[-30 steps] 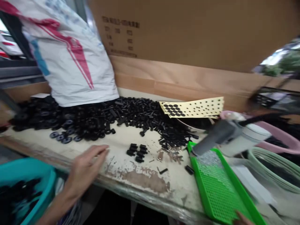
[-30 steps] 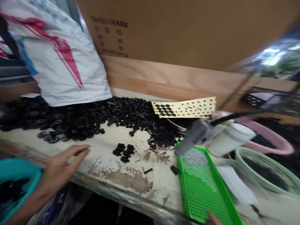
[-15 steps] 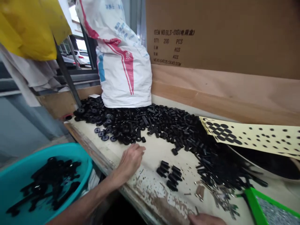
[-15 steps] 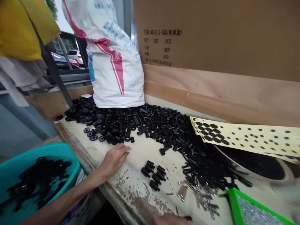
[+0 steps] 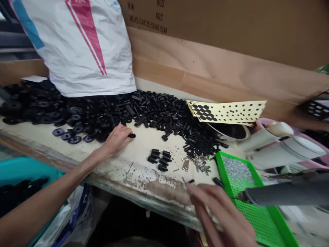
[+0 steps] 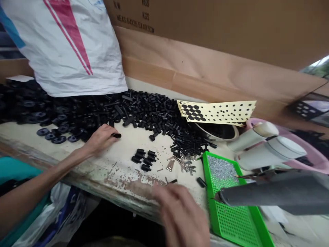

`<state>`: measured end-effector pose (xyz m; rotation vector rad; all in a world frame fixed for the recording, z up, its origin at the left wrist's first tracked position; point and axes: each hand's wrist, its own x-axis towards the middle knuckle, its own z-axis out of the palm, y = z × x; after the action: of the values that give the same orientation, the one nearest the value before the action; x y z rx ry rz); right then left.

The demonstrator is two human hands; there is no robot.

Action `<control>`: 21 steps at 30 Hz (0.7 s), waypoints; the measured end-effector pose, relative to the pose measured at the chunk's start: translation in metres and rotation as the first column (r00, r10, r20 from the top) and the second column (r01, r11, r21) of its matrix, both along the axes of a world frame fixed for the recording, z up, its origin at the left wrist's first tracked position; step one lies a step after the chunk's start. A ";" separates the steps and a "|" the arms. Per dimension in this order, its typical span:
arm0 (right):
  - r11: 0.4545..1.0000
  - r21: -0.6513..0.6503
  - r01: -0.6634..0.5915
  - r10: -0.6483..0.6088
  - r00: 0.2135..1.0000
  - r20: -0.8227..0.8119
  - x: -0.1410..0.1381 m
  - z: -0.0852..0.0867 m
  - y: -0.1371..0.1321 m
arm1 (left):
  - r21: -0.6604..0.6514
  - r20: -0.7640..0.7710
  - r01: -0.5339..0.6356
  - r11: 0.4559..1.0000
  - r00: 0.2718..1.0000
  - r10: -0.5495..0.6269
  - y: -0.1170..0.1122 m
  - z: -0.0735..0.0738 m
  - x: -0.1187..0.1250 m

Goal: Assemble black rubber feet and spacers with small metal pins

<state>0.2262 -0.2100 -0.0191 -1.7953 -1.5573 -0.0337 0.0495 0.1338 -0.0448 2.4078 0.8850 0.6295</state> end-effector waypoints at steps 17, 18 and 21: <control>0.987 -0.150 0.056 -0.041 0.994 0.104 0.042 -0.043 0.015 | -0.802 0.352 0.251 0.542 0.932 0.089 -0.176 -0.015 0.024; 0.994 -0.113 0.001 0.013 0.993 0.118 0.036 -0.035 0.016 | -0.766 0.347 0.248 0.593 0.936 0.057 -0.176 -0.014 0.025; 0.990 -0.056 -0.131 0.141 0.953 0.269 0.018 -0.013 0.024 | -0.617 0.350 0.287 0.733 0.934 -0.072 -0.178 -0.008 0.028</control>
<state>0.2441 -0.1863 -0.0318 -1.7645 -1.8841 -0.1949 0.0771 -0.0445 -0.0523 1.6621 0.5892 0.4815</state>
